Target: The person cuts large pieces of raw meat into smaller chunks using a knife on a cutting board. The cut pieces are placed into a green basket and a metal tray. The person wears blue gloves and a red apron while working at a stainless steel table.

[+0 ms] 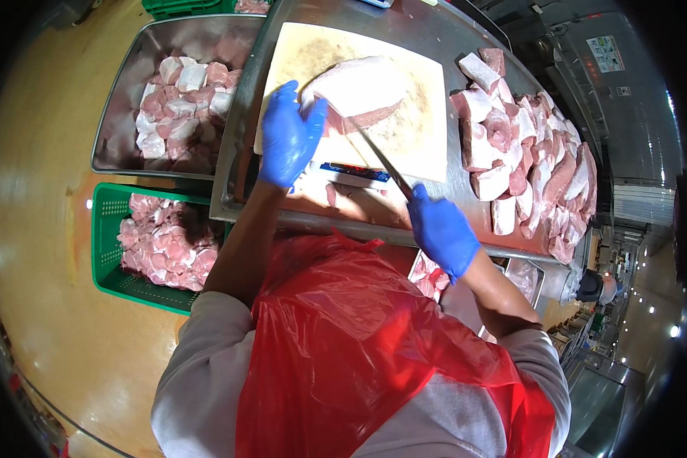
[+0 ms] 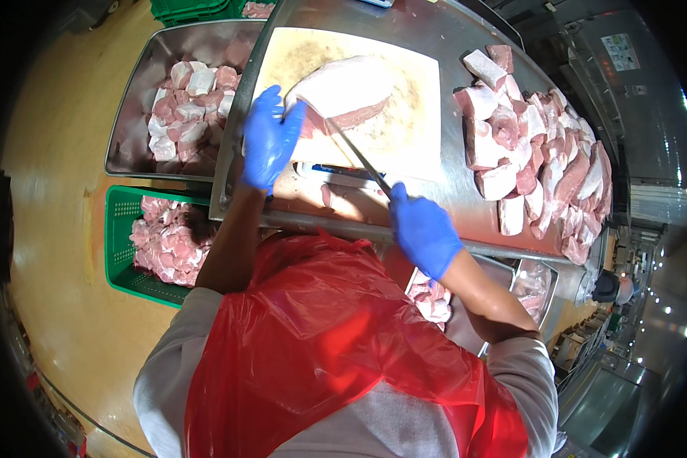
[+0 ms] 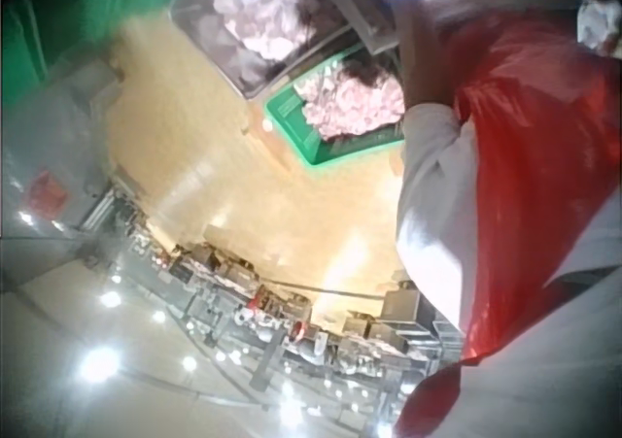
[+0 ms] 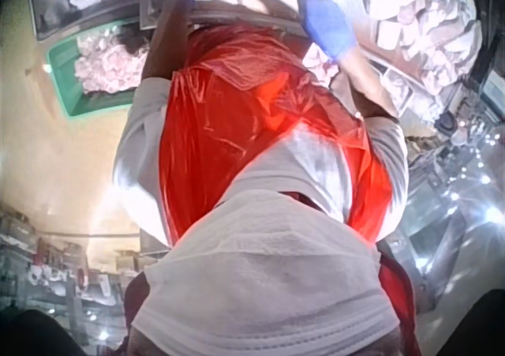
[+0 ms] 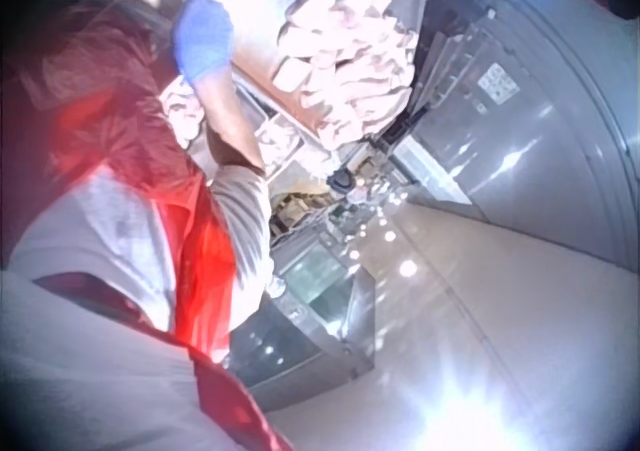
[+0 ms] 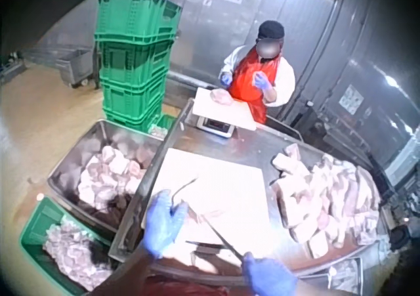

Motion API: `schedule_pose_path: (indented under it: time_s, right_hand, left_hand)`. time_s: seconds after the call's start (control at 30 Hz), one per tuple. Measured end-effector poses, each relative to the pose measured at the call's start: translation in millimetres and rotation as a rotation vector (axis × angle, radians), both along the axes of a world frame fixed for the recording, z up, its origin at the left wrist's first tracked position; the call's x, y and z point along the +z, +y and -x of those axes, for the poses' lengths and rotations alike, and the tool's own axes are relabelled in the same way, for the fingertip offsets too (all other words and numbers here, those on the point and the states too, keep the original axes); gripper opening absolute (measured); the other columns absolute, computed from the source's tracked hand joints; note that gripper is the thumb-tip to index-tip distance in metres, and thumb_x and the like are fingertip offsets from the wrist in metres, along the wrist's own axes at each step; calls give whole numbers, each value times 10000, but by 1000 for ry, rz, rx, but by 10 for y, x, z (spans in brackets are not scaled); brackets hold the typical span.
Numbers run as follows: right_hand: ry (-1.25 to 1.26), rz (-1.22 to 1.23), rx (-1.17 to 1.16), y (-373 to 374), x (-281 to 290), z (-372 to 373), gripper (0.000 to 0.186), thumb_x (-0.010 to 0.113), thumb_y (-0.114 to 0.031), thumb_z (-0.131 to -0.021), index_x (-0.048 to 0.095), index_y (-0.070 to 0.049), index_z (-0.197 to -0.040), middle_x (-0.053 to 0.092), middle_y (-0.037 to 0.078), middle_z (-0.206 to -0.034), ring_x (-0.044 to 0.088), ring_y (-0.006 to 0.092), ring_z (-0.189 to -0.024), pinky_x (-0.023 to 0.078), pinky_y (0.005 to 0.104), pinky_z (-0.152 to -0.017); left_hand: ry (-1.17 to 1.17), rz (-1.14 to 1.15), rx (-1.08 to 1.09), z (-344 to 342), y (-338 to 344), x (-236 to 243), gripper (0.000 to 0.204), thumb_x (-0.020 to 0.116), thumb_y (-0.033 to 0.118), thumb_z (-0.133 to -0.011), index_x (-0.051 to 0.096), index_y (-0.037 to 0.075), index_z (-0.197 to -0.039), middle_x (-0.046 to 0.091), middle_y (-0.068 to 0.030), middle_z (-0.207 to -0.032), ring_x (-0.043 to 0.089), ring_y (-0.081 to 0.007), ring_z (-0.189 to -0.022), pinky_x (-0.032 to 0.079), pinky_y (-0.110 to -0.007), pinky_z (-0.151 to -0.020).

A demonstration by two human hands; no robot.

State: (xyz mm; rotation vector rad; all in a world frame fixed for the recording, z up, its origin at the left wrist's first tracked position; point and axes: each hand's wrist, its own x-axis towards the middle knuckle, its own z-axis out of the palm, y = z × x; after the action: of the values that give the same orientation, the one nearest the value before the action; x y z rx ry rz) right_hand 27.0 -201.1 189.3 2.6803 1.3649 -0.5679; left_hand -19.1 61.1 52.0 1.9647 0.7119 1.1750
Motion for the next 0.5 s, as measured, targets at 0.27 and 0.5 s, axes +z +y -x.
schedule_pose_path:
  time_s: [0.27,0.5]
  right_hand:
    - [26,-339,-119,1436,-314,-89,252,513,-152,-947,492,68,-1069,672,303,-845,679,474,-807,542,537,-741]
    - [-64,-198,25,1303,-670,-82,262,529,-128,-935,485,75,-1095,682,292,-889,692,449,-797,557,515,-689]
  left_hand:
    - [-84,261,-228,240,-219,7,186,681,-17,-780,647,2,-962,671,-146,-810,648,-183,-709,534,-324,-692]
    - [28,404,-160,271,-140,90,135,677,-53,-799,658,0,-921,629,-46,-729,559,-72,-686,512,-269,-645]
